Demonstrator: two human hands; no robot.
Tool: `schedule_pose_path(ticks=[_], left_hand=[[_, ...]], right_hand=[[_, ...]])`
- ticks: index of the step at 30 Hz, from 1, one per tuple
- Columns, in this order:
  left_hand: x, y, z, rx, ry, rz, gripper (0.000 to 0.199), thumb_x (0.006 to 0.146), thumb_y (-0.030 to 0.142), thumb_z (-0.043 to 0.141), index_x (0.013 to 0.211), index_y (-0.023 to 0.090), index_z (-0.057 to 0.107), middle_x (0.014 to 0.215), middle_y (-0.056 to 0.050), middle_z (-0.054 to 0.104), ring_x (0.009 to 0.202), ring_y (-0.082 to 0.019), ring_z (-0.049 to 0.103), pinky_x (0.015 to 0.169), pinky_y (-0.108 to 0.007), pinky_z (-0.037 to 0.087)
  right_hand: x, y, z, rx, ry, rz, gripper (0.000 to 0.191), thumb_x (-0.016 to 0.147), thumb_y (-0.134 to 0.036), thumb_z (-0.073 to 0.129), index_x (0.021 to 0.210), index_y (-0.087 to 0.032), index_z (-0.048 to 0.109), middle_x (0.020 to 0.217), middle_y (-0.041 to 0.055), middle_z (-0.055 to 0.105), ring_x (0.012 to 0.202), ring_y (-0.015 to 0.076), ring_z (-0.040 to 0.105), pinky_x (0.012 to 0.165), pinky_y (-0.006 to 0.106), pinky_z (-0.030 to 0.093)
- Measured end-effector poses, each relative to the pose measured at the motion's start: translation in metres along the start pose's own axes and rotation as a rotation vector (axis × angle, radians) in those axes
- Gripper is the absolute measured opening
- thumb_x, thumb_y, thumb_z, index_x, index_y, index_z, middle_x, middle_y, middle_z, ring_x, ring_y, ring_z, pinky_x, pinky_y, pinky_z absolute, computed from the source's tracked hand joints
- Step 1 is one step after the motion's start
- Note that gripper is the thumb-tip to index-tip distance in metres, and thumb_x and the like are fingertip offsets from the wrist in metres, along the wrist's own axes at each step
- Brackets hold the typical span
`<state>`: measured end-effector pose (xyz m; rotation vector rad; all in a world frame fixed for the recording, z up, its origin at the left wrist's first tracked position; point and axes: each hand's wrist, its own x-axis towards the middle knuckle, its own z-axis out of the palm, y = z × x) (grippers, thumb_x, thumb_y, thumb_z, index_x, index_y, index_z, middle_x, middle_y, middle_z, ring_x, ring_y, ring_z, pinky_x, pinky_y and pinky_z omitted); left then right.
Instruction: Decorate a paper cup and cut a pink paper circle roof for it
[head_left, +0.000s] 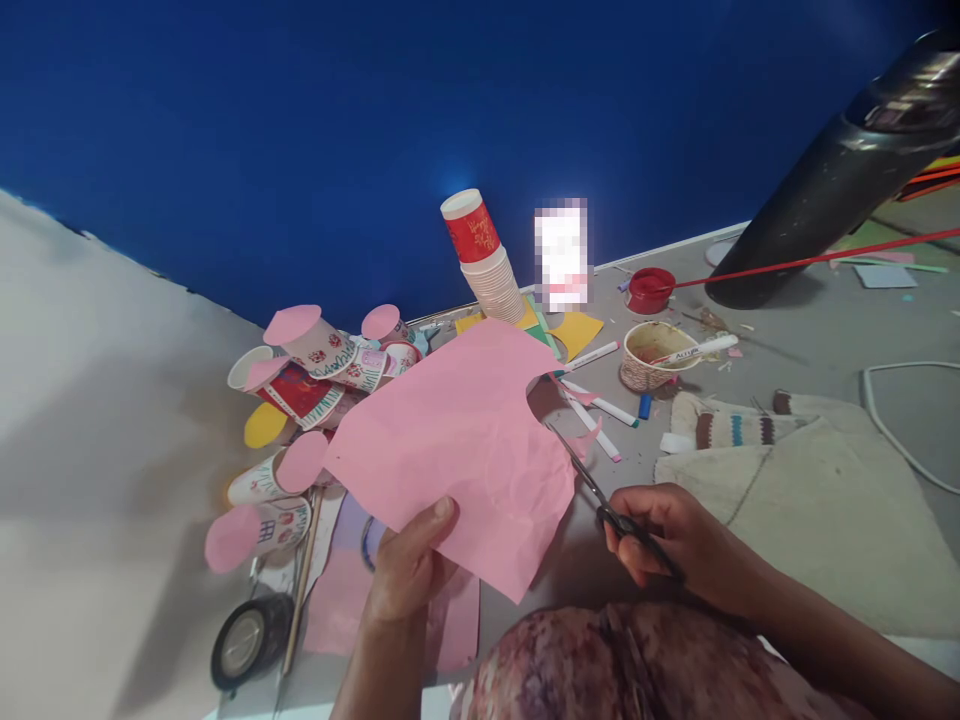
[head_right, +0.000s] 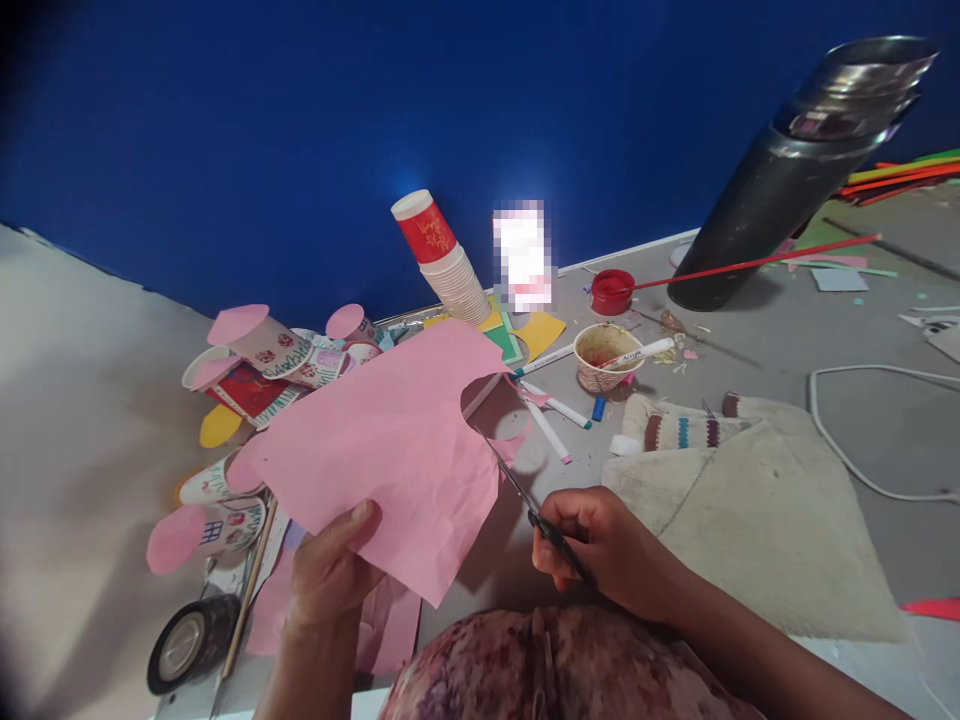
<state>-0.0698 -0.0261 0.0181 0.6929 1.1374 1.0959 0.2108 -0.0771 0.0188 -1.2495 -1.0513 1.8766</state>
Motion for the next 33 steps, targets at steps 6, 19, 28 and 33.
schedule_pose_path(ticks=[6, 19, 28, 33], left_hand=[[0.0003, 0.0036, -0.0034, 0.025, -0.018, -0.008, 0.068, 0.069, 0.046, 0.092, 0.128, 0.019, 0.075, 0.105, -0.011, 0.084, 0.116, -0.038, 0.076, 0.106, -0.048, 0.062], [-0.0026, 0.0075, 0.0028, 0.002, -0.012, -0.009, 0.074, 0.068, 0.042, 0.093, 0.134, 0.017, 0.072, 0.108, -0.012, 0.084, 0.117, -0.039, 0.076, 0.103, -0.046, 0.064], [-0.0005, 0.0027, -0.0052, 0.024, 0.002, 0.042, 0.065, 0.069, 0.04, 0.094, 0.127, 0.018, 0.075, 0.1, -0.01, 0.085, 0.11, -0.037, 0.079, 0.101, -0.045, 0.065], [0.0002, 0.0052, -0.0026, 0.022, 0.0, 0.05, 0.069, 0.066, 0.04, 0.094, 0.128, 0.017, 0.075, 0.107, -0.012, 0.084, 0.11, -0.037, 0.079, 0.102, -0.045, 0.064]], right_hand=[[0.0001, 0.0006, -0.0006, -0.03, -0.004, 0.004, 0.012, 0.071, -0.03, 0.061, 0.065, -0.021, 0.056, 0.054, -0.0055, 0.053, 0.05, 0.0086, 0.043, 0.052, 0.023, 0.037], [-0.0006, 0.0, -0.0011, -0.033, -0.025, 0.002, 0.006, 0.068, -0.024, 0.06, 0.065, -0.02, 0.057, 0.056, -0.006, 0.05, 0.051, 0.0078, 0.038, 0.05, 0.023, 0.029], [-0.0016, 0.0027, 0.0008, 0.011, -0.016, -0.011, 0.013, 0.073, -0.027, 0.062, 0.064, -0.021, 0.054, 0.055, -0.0071, 0.047, 0.05, 0.0066, 0.034, 0.049, 0.022, 0.027], [-0.0009, 0.0009, 0.002, -0.013, -0.012, -0.017, 0.017, 0.073, -0.031, 0.062, 0.063, -0.021, 0.052, 0.052, -0.0076, 0.044, 0.048, 0.0072, 0.033, 0.048, 0.023, 0.028]])
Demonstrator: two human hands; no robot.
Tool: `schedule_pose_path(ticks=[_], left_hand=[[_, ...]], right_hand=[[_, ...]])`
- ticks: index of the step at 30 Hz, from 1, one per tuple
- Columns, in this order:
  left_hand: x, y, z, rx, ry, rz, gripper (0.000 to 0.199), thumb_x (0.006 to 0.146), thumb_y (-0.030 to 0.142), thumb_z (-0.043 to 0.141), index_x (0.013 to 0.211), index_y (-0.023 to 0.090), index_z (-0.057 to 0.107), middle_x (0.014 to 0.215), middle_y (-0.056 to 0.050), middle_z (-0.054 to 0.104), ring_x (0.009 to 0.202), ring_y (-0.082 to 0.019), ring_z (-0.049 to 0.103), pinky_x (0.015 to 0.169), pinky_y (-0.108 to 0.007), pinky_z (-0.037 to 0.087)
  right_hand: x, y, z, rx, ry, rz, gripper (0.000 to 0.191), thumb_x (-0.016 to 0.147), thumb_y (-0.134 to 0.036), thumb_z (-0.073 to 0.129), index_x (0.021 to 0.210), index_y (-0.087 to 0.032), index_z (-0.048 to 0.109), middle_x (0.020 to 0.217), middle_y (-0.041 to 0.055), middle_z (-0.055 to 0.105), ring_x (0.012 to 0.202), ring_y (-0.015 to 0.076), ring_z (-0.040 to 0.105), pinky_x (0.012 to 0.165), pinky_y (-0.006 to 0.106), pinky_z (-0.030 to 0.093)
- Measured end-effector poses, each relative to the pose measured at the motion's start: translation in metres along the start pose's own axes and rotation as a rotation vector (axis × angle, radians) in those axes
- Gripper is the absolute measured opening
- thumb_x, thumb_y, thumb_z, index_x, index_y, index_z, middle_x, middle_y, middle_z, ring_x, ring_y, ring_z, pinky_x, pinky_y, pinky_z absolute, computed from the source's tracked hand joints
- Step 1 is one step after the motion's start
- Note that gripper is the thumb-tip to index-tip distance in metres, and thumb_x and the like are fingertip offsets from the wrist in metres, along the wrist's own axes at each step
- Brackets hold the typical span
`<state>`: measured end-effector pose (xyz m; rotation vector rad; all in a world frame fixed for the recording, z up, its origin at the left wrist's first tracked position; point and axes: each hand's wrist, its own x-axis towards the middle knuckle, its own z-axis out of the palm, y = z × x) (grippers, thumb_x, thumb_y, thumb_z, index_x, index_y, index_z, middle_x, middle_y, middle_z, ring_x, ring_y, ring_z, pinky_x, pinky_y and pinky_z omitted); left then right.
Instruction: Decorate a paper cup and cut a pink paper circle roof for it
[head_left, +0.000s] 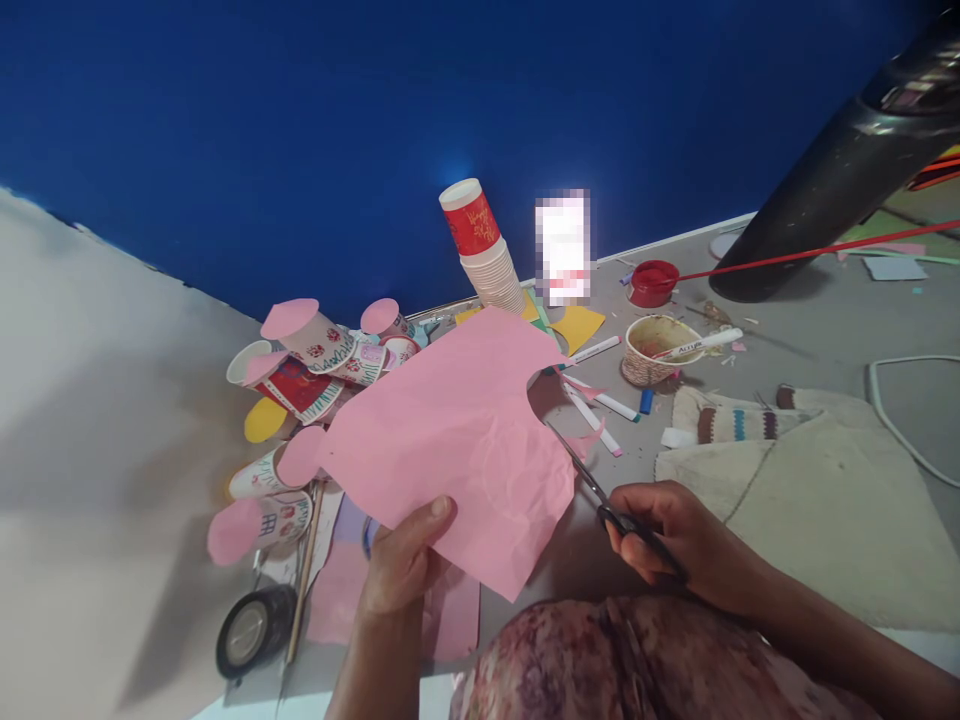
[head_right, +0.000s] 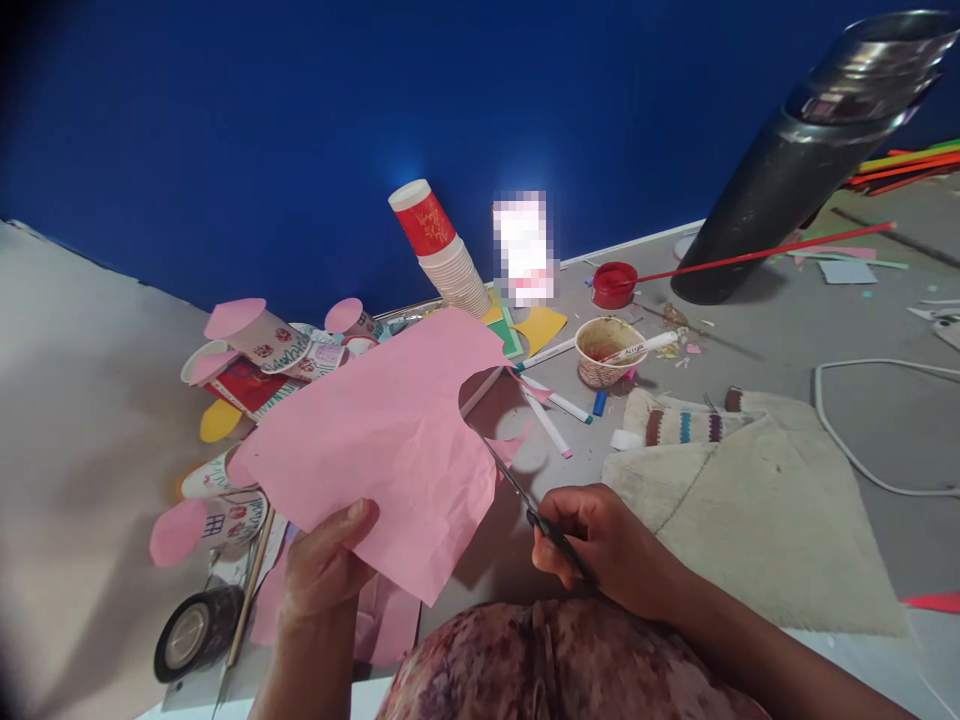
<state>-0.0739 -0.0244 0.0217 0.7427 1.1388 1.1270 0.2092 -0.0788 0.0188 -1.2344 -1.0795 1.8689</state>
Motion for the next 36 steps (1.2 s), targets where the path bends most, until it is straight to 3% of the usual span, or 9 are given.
schedule_pose_path(ticks=[8, 16, 24, 36], left_hand=[[-0.003, 0.012, 0.012, 0.004, 0.032, 0.005, 0.066, 0.06, 0.04, 0.097, 0.118, 0.015, 0.078, 0.098, -0.012, 0.084, 0.092, -0.035, 0.082, 0.088, -0.044, 0.068], [-0.001, 0.014, 0.002, 0.048, 0.045, 0.003, 0.071, 0.059, 0.034, 0.095, 0.125, 0.015, 0.076, 0.101, -0.011, 0.084, 0.098, -0.037, 0.081, 0.088, -0.044, 0.068], [0.001, 0.019, -0.003, 0.046, -0.045, -0.061, 0.069, 0.061, 0.034, 0.094, 0.125, 0.015, 0.076, 0.104, -0.014, 0.084, 0.106, -0.041, 0.079, 0.09, -0.047, 0.068], [-0.001, 0.023, -0.005, 0.06, -0.153, -0.138, 0.071, 0.062, 0.033, 0.095, 0.127, 0.015, 0.074, 0.109, -0.016, 0.083, 0.101, -0.041, 0.08, 0.088, -0.048, 0.068]], right_hand=[[0.0, 0.001, -0.001, -0.013, 0.0, 0.032, 0.013, 0.07, -0.03, 0.062, 0.063, -0.021, 0.054, 0.053, -0.0061, 0.048, 0.049, 0.0074, 0.034, 0.049, 0.023, 0.028], [-0.001, 0.002, -0.002, -0.033, -0.003, 0.05, 0.021, 0.073, -0.034, 0.067, 0.063, -0.021, 0.053, 0.053, -0.006, 0.048, 0.048, 0.0073, 0.035, 0.048, 0.023, 0.03], [-0.003, -0.002, -0.005, -0.076, -0.062, 0.081, 0.007, 0.066, -0.026, 0.06, 0.063, -0.02, 0.058, 0.051, -0.0057, 0.051, 0.049, 0.0088, 0.041, 0.052, 0.023, 0.035], [0.001, -0.013, -0.003, -0.035, -0.113, 0.079, 0.01, 0.065, -0.029, 0.062, 0.063, -0.02, 0.058, 0.053, -0.0059, 0.05, 0.049, 0.0083, 0.043, 0.05, 0.022, 0.037]])
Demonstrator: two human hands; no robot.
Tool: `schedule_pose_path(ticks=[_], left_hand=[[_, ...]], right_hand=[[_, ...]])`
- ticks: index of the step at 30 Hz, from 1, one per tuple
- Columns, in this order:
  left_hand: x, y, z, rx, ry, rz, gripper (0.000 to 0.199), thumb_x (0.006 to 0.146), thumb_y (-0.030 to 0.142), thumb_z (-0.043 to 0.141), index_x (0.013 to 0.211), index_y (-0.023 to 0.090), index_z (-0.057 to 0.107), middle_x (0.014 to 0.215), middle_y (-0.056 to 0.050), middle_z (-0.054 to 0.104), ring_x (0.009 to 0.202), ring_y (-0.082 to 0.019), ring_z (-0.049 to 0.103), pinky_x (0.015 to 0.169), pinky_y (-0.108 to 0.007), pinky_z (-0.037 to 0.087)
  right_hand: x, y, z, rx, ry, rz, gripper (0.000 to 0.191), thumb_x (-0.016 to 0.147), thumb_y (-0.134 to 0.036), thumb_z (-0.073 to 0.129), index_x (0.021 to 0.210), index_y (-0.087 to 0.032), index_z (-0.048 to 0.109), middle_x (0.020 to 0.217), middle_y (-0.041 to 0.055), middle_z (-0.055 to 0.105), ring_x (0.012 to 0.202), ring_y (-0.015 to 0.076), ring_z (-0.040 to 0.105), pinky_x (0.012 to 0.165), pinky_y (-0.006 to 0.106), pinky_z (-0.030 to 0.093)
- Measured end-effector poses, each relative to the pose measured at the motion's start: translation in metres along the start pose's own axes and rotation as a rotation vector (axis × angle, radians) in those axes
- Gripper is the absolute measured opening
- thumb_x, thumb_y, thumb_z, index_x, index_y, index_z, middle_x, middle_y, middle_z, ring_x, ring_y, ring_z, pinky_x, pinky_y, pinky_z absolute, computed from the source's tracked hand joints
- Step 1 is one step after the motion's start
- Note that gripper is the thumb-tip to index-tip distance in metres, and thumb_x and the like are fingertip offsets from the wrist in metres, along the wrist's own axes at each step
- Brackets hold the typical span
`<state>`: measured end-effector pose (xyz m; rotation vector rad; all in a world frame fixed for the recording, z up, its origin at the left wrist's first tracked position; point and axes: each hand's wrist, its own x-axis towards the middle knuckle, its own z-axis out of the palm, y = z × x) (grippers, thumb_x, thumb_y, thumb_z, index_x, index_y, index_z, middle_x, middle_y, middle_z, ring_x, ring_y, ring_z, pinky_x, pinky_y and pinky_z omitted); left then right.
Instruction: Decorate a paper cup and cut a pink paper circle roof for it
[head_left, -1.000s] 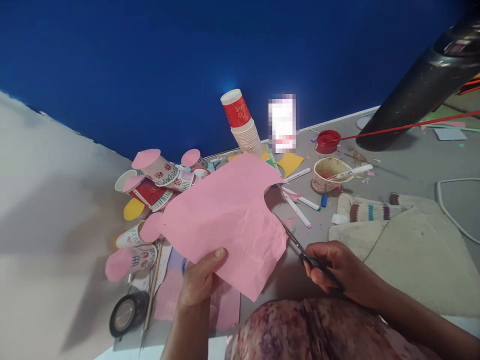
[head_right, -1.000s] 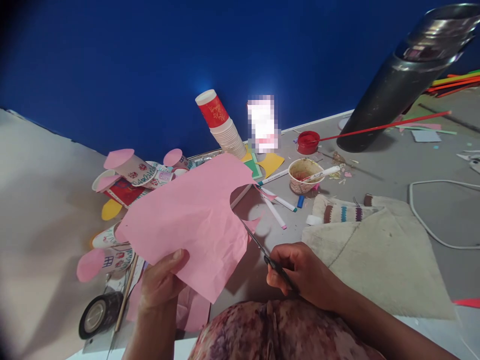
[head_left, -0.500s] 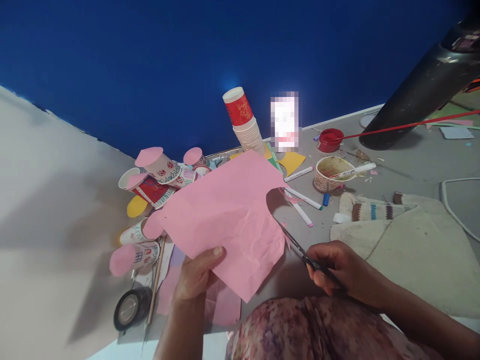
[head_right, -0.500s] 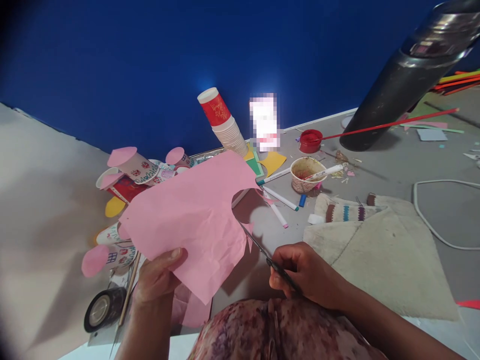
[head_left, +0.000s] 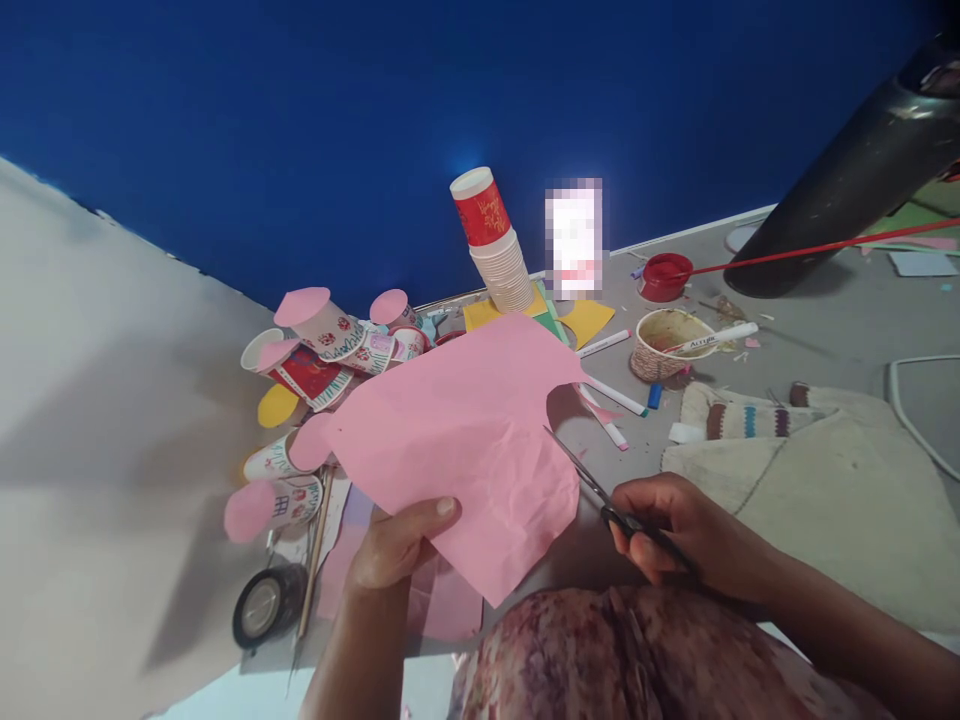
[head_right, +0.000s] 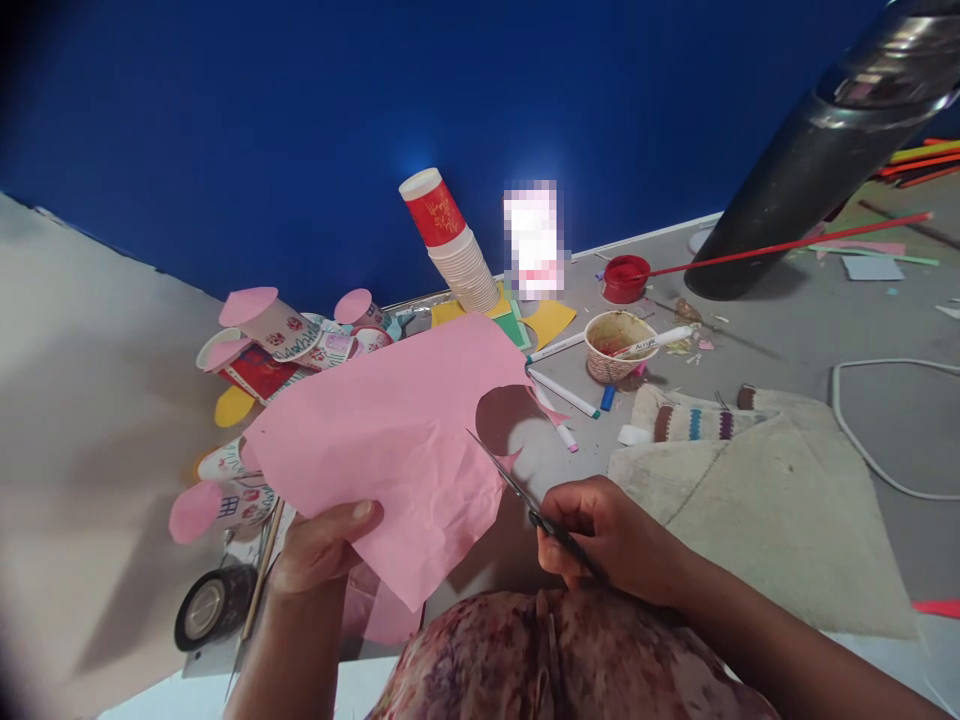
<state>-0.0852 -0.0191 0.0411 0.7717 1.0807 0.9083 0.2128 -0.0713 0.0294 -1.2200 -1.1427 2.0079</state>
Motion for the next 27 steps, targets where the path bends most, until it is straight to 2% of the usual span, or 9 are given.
schedule_pose_path(ticks=[3, 8, 12, 18, 23, 27], left_hand=[[-0.0002, 0.001, 0.0015, -0.011, 0.016, -0.001, 0.071, 0.06, 0.032, 0.095, 0.126, 0.016, 0.075, 0.108, -0.016, 0.083, 0.104, -0.043, 0.08, 0.087, -0.048, 0.069], [-0.0005, 0.0018, 0.0041, 0.001, -0.01, -0.024, 0.069, 0.06, 0.031, 0.094, 0.124, 0.013, 0.076, 0.094, -0.016, 0.084, 0.1, -0.044, 0.08, 0.082, -0.05, 0.069], [0.0004, 0.0014, 0.0055, -0.014, 0.011, 0.02, 0.067, 0.059, 0.026, 0.093, 0.123, 0.014, 0.077, 0.087, -0.013, 0.083, 0.098, -0.042, 0.081, 0.082, -0.048, 0.069], [0.0019, 0.0024, 0.0037, 0.039, -0.093, 0.006, 0.065, 0.063, 0.032, 0.091, 0.122, 0.012, 0.076, 0.085, -0.012, 0.083, 0.087, -0.037, 0.082, 0.076, -0.042, 0.069], [0.0013, 0.0046, 0.002, 0.07, -0.099, -0.001, 0.055, 0.064, 0.034, 0.091, 0.112, 0.012, 0.079, 0.086, -0.012, 0.083, 0.08, -0.034, 0.081, 0.07, -0.04, 0.069], [0.0021, 0.0062, 0.0006, 0.077, -0.085, -0.015, 0.059, 0.062, 0.034, 0.091, 0.115, 0.012, 0.078, 0.086, -0.012, 0.083, 0.08, -0.035, 0.081, 0.07, -0.04, 0.068]], right_hand=[[-0.0001, 0.0007, -0.0011, -0.001, 0.005, -0.003, 0.011, 0.066, -0.03, 0.064, 0.064, -0.02, 0.059, 0.054, -0.0058, 0.051, 0.049, 0.0077, 0.043, 0.049, 0.022, 0.036], [-0.0011, -0.0006, -0.0015, -0.012, -0.005, -0.003, 0.01, 0.066, -0.029, 0.064, 0.065, -0.02, 0.059, 0.054, -0.0056, 0.05, 0.049, 0.0082, 0.043, 0.048, 0.022, 0.035], [-0.0009, -0.0009, -0.0011, -0.012, 0.006, 0.0, 0.01, 0.065, -0.029, 0.063, 0.064, -0.02, 0.059, 0.054, -0.0057, 0.051, 0.048, 0.0079, 0.042, 0.049, 0.022, 0.036], [-0.0001, 0.0008, -0.0022, 0.0, -0.007, 0.02, 0.009, 0.064, -0.028, 0.062, 0.063, -0.02, 0.059, 0.052, -0.0063, 0.051, 0.049, 0.008, 0.042, 0.049, 0.022, 0.036], [0.0001, 0.0042, -0.0024, 0.027, -0.003, 0.016, 0.01, 0.065, -0.028, 0.062, 0.063, -0.02, 0.059, 0.05, -0.007, 0.05, 0.047, 0.0074, 0.04, 0.049, 0.022, 0.035], [-0.0005, 0.0043, -0.0028, 0.008, -0.002, 0.024, 0.011, 0.065, -0.03, 0.064, 0.064, -0.02, 0.058, 0.052, -0.0068, 0.051, 0.048, 0.0082, 0.042, 0.05, 0.022, 0.037]])
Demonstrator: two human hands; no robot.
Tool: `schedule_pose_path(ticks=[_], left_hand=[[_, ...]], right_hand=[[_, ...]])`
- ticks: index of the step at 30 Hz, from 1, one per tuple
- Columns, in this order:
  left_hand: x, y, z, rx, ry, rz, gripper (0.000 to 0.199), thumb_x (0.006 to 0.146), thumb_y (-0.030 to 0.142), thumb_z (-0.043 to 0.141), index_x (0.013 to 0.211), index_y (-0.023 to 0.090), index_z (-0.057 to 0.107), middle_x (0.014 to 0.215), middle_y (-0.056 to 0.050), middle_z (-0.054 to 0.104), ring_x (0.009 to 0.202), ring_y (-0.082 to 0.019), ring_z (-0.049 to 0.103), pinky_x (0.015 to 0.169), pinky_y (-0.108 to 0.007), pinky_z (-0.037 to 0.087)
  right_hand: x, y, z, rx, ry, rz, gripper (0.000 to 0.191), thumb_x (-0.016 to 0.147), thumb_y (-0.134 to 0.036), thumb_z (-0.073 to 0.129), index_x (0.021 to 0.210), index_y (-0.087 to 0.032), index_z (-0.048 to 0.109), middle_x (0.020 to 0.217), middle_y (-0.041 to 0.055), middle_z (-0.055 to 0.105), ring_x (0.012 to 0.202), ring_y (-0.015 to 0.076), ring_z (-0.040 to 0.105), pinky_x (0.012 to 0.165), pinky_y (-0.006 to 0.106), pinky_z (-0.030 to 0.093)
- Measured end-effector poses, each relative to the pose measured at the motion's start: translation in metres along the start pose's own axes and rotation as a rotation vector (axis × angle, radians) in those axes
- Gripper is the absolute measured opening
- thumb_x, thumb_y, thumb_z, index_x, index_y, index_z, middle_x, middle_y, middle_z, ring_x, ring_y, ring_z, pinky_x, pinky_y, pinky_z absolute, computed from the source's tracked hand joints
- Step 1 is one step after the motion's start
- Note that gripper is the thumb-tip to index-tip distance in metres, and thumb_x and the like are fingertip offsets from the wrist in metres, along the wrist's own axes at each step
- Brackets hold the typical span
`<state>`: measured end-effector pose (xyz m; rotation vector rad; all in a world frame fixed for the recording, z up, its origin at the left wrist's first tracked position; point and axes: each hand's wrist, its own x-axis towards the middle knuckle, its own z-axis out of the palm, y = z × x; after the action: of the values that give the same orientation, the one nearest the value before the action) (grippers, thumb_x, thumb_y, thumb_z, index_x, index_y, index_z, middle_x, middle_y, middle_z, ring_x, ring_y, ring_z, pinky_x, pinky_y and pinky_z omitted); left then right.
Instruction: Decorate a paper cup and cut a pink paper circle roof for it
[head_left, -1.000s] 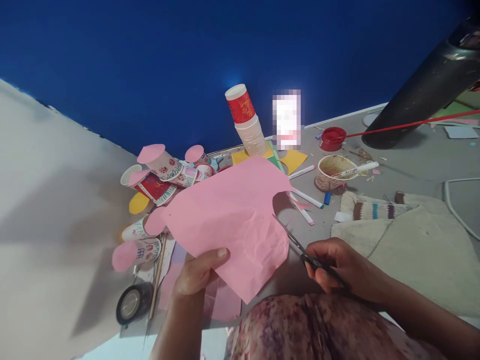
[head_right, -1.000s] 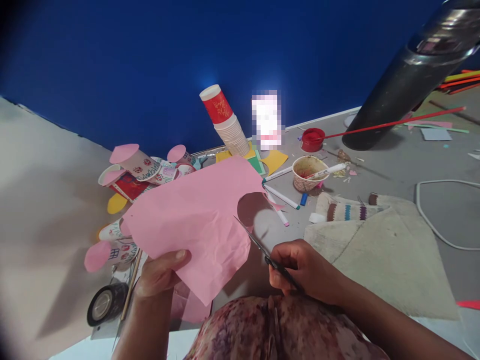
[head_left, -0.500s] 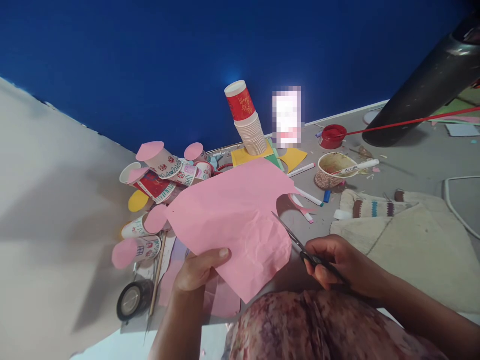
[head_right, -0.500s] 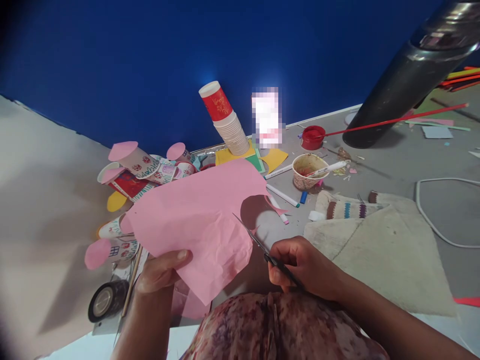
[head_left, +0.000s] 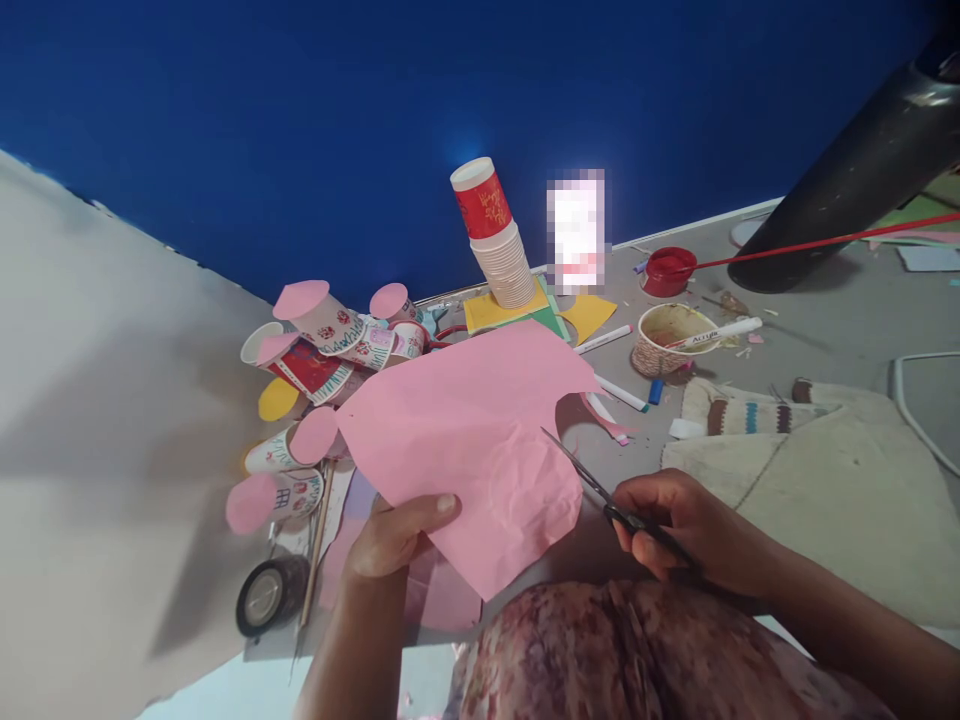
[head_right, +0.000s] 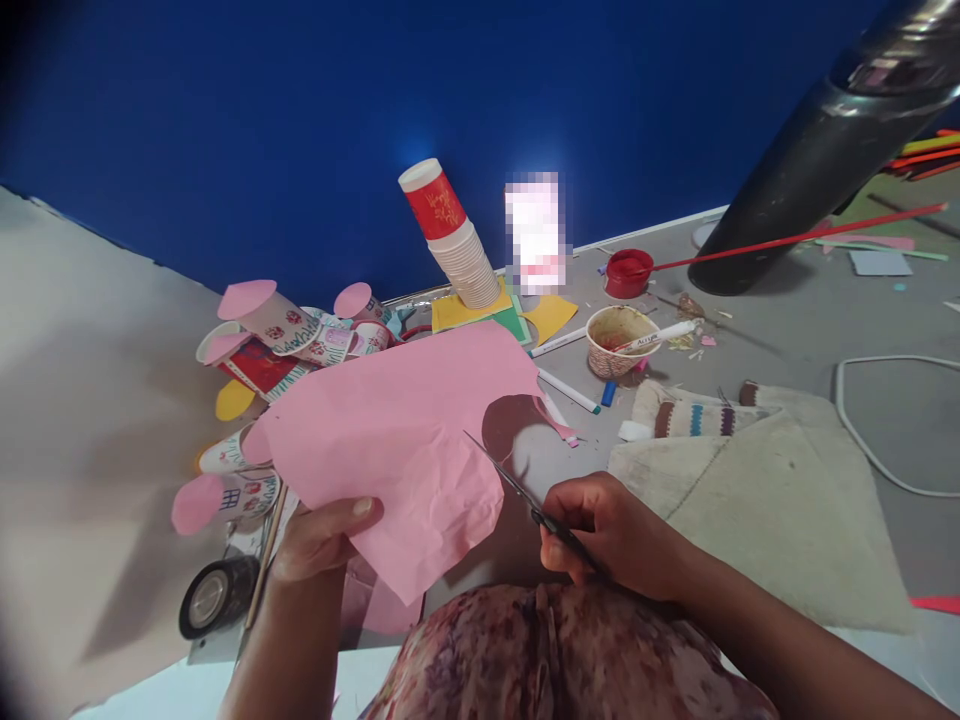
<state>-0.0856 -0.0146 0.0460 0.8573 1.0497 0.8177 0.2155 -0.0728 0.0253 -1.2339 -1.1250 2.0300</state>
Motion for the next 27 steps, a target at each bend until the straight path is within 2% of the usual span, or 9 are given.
schedule_pose_path(ticks=[4, 7, 11, 16, 22, 27], left_hand=[[0.002, 0.002, -0.002, 0.013, 0.021, -0.014, 0.07, 0.06, 0.035, 0.091, 0.124, 0.012, 0.075, 0.087, -0.012, 0.083, 0.084, -0.037, 0.081, 0.071, -0.042, 0.068], [0.003, 0.003, -0.002, 0.026, 0.005, -0.025, 0.072, 0.061, 0.037, 0.091, 0.125, 0.01, 0.074, 0.091, -0.014, 0.083, 0.088, -0.038, 0.081, 0.073, -0.043, 0.068], [0.002, 0.004, -0.002, 0.03, 0.013, -0.03, 0.067, 0.06, 0.037, 0.089, 0.12, 0.01, 0.076, 0.092, -0.014, 0.083, 0.084, -0.036, 0.08, 0.068, -0.039, 0.067], [0.001, 0.006, -0.001, 0.041, 0.036, -0.03, 0.051, 0.059, 0.034, 0.088, 0.102, 0.01, 0.078, 0.083, -0.013, 0.082, 0.082, -0.037, 0.081, 0.066, -0.038, 0.066], [0.003, 0.008, -0.002, 0.049, 0.072, -0.056, 0.067, 0.053, 0.037, 0.09, 0.113, 0.009, 0.078, 0.085, -0.014, 0.083, 0.081, -0.038, 0.081, 0.068, -0.042, 0.068], [0.005, 0.001, -0.012, 0.06, 0.104, -0.05, 0.074, 0.053, 0.039, 0.091, 0.118, 0.009, 0.077, 0.091, -0.016, 0.083, 0.089, -0.04, 0.08, 0.076, -0.045, 0.068]], right_hand=[[-0.002, -0.002, -0.001, -0.046, -0.016, 0.012, 0.013, 0.066, -0.032, 0.064, 0.063, -0.021, 0.058, 0.05, -0.0063, 0.051, 0.048, 0.0092, 0.043, 0.052, 0.024, 0.038], [-0.003, -0.003, -0.002, -0.076, -0.013, 0.028, 0.014, 0.067, -0.032, 0.064, 0.062, -0.021, 0.057, 0.051, -0.0055, 0.052, 0.049, 0.0093, 0.043, 0.051, 0.024, 0.036], [-0.003, -0.001, -0.003, -0.079, -0.012, 0.045, 0.013, 0.067, -0.032, 0.063, 0.061, -0.021, 0.056, 0.05, -0.006, 0.051, 0.048, 0.0081, 0.039, 0.05, 0.023, 0.033], [-0.004, 0.002, -0.004, -0.075, -0.029, 0.054, 0.011, 0.067, -0.03, 0.062, 0.062, -0.021, 0.057, 0.05, -0.0066, 0.051, 0.047, 0.0076, 0.037, 0.05, 0.023, 0.033], [-0.004, 0.004, -0.006, -0.076, -0.049, 0.064, 0.01, 0.068, -0.029, 0.062, 0.062, -0.021, 0.058, 0.05, -0.0058, 0.054, 0.047, 0.0082, 0.039, 0.05, 0.023, 0.033], [-0.004, 0.008, -0.008, -0.091, -0.058, 0.049, 0.007, 0.066, -0.024, 0.06, 0.06, -0.021, 0.057, 0.049, -0.0062, 0.053, 0.047, 0.0083, 0.041, 0.053, 0.023, 0.037]])
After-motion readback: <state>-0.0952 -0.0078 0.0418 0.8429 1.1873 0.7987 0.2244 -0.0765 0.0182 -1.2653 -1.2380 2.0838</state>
